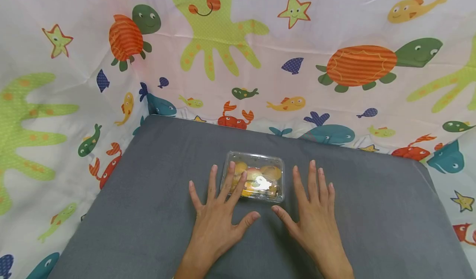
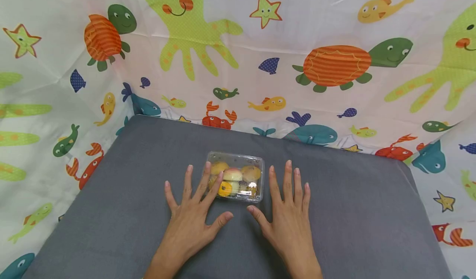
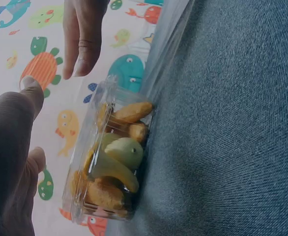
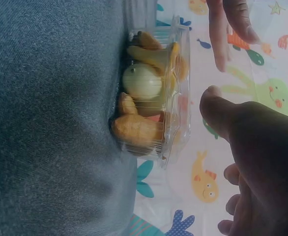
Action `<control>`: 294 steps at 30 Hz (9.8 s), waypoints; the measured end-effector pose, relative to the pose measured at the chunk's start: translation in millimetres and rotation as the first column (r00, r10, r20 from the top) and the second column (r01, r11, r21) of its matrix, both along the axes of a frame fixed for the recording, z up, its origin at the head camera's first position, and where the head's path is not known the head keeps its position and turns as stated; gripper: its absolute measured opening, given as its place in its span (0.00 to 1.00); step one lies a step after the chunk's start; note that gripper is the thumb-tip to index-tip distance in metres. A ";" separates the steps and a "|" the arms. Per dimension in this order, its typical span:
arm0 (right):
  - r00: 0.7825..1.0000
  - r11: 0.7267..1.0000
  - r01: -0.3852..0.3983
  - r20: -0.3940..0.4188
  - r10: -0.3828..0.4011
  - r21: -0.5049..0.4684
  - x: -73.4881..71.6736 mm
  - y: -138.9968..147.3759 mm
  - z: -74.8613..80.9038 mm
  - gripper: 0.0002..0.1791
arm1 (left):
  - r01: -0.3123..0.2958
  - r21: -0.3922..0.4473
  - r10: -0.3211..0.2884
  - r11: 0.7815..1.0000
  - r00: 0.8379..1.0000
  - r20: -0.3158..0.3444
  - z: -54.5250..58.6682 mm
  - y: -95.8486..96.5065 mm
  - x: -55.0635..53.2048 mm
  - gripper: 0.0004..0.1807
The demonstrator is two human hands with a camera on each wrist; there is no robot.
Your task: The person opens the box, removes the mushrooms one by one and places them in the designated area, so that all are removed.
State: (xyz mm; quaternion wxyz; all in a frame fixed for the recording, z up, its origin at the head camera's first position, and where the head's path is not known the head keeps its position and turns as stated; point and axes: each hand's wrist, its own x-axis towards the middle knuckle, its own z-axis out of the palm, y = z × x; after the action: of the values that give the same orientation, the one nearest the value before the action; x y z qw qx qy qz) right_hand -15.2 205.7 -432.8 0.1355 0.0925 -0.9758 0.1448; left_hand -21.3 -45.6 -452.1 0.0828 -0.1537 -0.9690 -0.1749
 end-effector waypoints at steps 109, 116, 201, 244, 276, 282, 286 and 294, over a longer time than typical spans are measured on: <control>0.840 0.857 -0.482 -0.181 0.511 0.182 -42.0 20.2 -21.1 0.10 | -0.526 0.827 -0.273 0.198 0.781 0.562 -37.5 -25.1 -32.3 0.07; 0.853 0.854 -0.393 -0.213 0.477 0.340 -44.1 18.1 -15.2 0.21 | -0.527 0.825 -0.286 0.204 0.774 0.565 -36.1 -23.3 -32.9 0.06; 0.942 0.928 -0.320 -0.165 0.291 -0.191 -92.9 33.1 49.1 0.12 | -0.525 0.817 -0.284 0.238 0.767 0.575 -37.8 -25.3 -30.5 0.07; 0.968 0.840 -0.248 -0.167 0.189 -0.484 -129.2 46.9 25.2 0.13 | -0.482 0.815 -0.281 0.321 0.774 0.568 -34.0 -27.1 -30.1 0.15; 0.990 0.835 -0.078 0.060 0.132 -0.545 -139.7 46.3 -2.8 0.12 | -0.473 0.805 -0.269 0.359 0.773 0.574 -33.6 -29.1 -32.1 0.13; 0.980 0.844 -0.062 0.126 0.152 -0.533 -141.2 45.3 -3.0 0.12 | -0.471 0.809 -0.269 0.351 0.777 0.569 -33.3 -29.0 -32.4 0.13; 0.973 0.824 -0.049 0.159 0.166 -0.564 -141.1 45.6 -5.8 0.12 | -0.472 0.808 -0.269 0.351 0.776 0.570 -33.7 -29.1 -32.1 0.13; 0.963 0.821 -0.006 0.218 0.158 -0.571 -139.6 46.4 -6.7 0.15 | -0.472 0.808 -0.267 0.354 0.777 0.570 -33.4 -28.6 -31.1 0.14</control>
State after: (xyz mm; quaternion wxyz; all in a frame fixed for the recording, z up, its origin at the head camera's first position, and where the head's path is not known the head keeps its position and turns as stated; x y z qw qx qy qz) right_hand -154.9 252.0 -439.5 0.0236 0.0708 -0.8931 0.4436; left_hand -52.4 -74.2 -485.6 -0.1558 0.0536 -0.6702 -0.7236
